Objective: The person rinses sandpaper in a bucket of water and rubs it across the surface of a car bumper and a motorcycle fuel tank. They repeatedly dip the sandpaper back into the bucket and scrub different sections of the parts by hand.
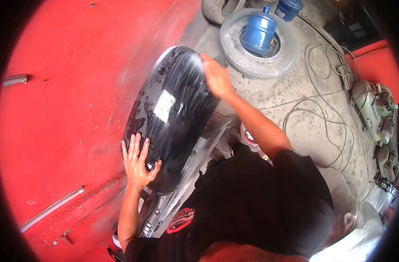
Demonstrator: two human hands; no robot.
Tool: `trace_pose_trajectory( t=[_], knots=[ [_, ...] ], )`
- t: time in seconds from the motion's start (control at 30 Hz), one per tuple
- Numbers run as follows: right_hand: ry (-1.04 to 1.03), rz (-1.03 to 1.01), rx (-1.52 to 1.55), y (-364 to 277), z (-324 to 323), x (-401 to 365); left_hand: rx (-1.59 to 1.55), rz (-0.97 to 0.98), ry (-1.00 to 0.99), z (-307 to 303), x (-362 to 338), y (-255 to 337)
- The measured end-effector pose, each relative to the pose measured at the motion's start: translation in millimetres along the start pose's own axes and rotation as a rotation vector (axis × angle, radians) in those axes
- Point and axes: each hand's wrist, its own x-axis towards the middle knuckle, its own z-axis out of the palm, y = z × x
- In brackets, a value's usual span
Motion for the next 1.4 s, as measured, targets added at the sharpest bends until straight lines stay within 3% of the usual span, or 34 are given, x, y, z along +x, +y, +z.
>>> trace_pose_trajectory(
  t=[0.03,0.1,0.17,0.23,0.3,0.33,0.37,0.43,0.5,0.57,0.63,0.67,0.7,0.77,0.8,0.9,0.93,0.97,1.03,1.07,1.17,1.2,1.23,1.3,1.33,1.37,1.4],
  knots=[
    [-0.215,0.419,0.128,-13,-23,17,0.004,0.004,-0.01,0,-2,1],
    [-0.123,0.378,0.065,-14,-17,3,-0.01,0.006,0.019,1,-1,0],
    [0.265,-0.093,-0.107,-16,15,-47,0.017,0.038,-0.019,1,-3,-2],
    [0.253,-0.097,-0.063,-17,8,-65,0.027,0.036,-0.004,4,-1,-2],
    [0.164,0.277,0.242,40,6,-59,0.045,0.064,-0.024,6,1,-1],
    [0.001,0.616,0.359,54,-3,-51,0.037,0.045,-0.033,6,-2,1],
    [0.022,0.638,0.381,47,2,-63,0.036,0.042,-0.043,1,-1,-1],
    [0.243,0.21,0.044,21,15,-89,0.04,0.094,-0.05,3,-3,-3],
    [0.184,0.009,-0.015,-33,6,-108,0.067,0.105,-0.03,5,-3,-5],
    [0.238,0.02,0.01,-21,9,-98,0.063,0.116,-0.06,3,-2,-9],
    [0.349,0.237,0.132,13,14,-77,0.074,0.111,-0.056,5,-5,-8],
    [0.286,0.435,0.298,20,2,-61,0.083,0.093,-0.075,5,-6,-8],
    [0.295,0.436,0.302,12,-1,-62,0.089,0.101,-0.077,5,-6,-8],
    [0.293,0.063,-0.036,-15,-2,-75,0.078,0.119,-0.05,7,-5,-9],
    [0.261,-0.001,0.034,-27,-3,-83,0.079,0.114,-0.056,7,-5,-9],
    [0.285,0.126,0.205,13,1,-51,0.081,0.125,-0.06,6,-5,-10],
    [0.169,0.317,0.264,30,-2,-26,0.082,0.118,-0.052,8,-5,-8],
    [-0.112,0.436,0.301,34,-17,-4,0.078,0.106,-0.07,3,-10,-5],
    [-0.093,0.053,0.169,14,-14,-2,0.073,0.113,-0.051,7,3,-9],
    [0.043,-0.149,0.02,-8,-1,-13,0.082,0.109,-0.06,5,0,-8],
    [-0.046,-0.135,-0.032,-13,-1,0,0.075,0.08,-0.065,1,-5,-7],
    [-0.116,-0.066,-0.024,15,11,23,0.075,0.092,-0.057,4,-2,-8],
    [-0.363,0.153,0.121,7,-12,51,0.073,0.101,-0.062,3,-4,-7],
    [-0.305,0.0,0.046,-1,8,48,0.073,0.102,-0.029,6,3,-10],
    [-0.117,-0.241,-0.146,-19,20,24,0.06,0.098,-0.028,6,2,-9],
    [-0.188,-0.291,-0.167,-50,-3,6,0.049,0.088,-0.036,5,-4,-8],
    [-0.197,-0.307,-0.141,-42,-2,5,0.051,0.078,-0.035,6,-6,-9]
  ],
)
